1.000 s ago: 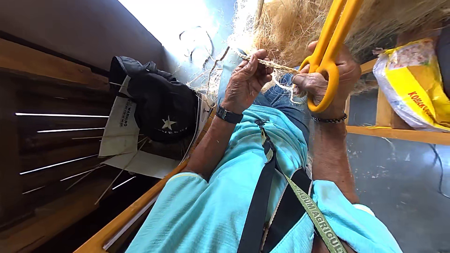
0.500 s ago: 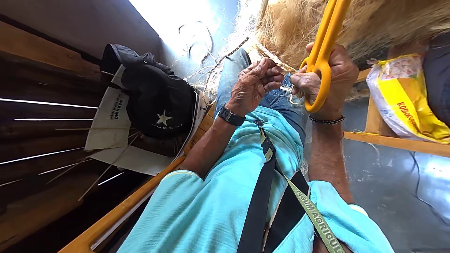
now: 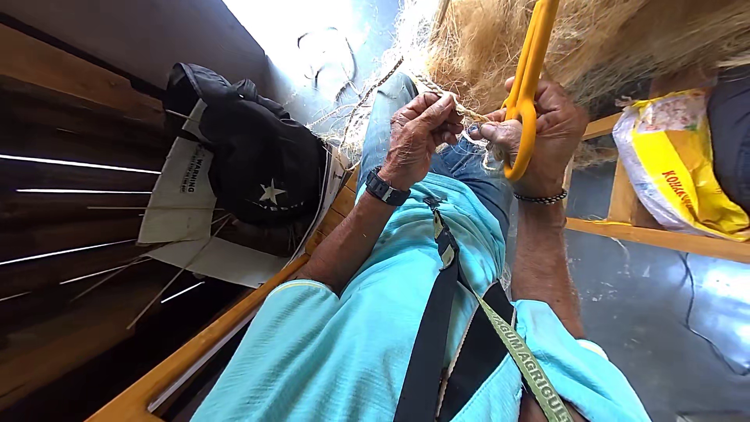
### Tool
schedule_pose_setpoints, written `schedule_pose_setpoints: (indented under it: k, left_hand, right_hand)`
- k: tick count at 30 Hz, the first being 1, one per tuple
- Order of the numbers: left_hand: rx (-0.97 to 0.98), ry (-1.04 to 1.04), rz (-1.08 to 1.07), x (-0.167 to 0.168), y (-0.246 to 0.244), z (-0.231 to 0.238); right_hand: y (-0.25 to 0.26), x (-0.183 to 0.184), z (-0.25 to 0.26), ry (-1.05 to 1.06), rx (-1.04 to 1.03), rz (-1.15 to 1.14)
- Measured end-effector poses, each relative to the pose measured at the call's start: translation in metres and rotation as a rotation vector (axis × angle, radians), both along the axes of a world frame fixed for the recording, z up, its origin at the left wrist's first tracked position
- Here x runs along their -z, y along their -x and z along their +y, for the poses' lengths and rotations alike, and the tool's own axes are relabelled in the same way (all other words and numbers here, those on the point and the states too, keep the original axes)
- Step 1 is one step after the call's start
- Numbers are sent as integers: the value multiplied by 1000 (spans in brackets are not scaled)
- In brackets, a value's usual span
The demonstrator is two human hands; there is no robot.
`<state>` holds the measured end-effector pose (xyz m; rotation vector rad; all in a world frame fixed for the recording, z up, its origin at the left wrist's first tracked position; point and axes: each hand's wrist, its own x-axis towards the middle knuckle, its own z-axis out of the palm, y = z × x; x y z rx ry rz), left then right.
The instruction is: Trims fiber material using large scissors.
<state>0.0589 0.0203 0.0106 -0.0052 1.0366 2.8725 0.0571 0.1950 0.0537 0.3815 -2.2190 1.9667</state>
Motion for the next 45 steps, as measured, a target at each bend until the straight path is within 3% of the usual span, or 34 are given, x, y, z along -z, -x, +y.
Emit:
schedule_pose_setpoints:
  k: [8,12,23,28,31,36,39,43,45]
  left_hand:
    - [-18,-3,119,-5,-1,-1]
    - [7,-11,209,-4,6,1]
    - [139,20,122,9,5,-5]
    - [-17,296,-42,20,2,-11]
    - [-18,280,-20,30,3,-21]
    - [135,234,50,7,10,-16]
    - [89,222,120,-5,16,-5]
    - [-69,506,356,0,23,-12]
    - [-139,636,370,9,25,-29]
  right_hand:
    - [-19,-5,-6,29,3,-140]
    - [-5,18,-3,294,28,-237]
    - [-5,10,-2,348,9,-246]
    - [-7,5,-5,400,-39,-236]
    - [-7,7,-5,421,-54,-240]
    - [-7,8,-8,420,-53,-254]
    - [-9,16,-5,400,-56,-263]
    - [-11,15,-7,401,-55,-283]
    - [-11,14,-5,422,-83,-278]
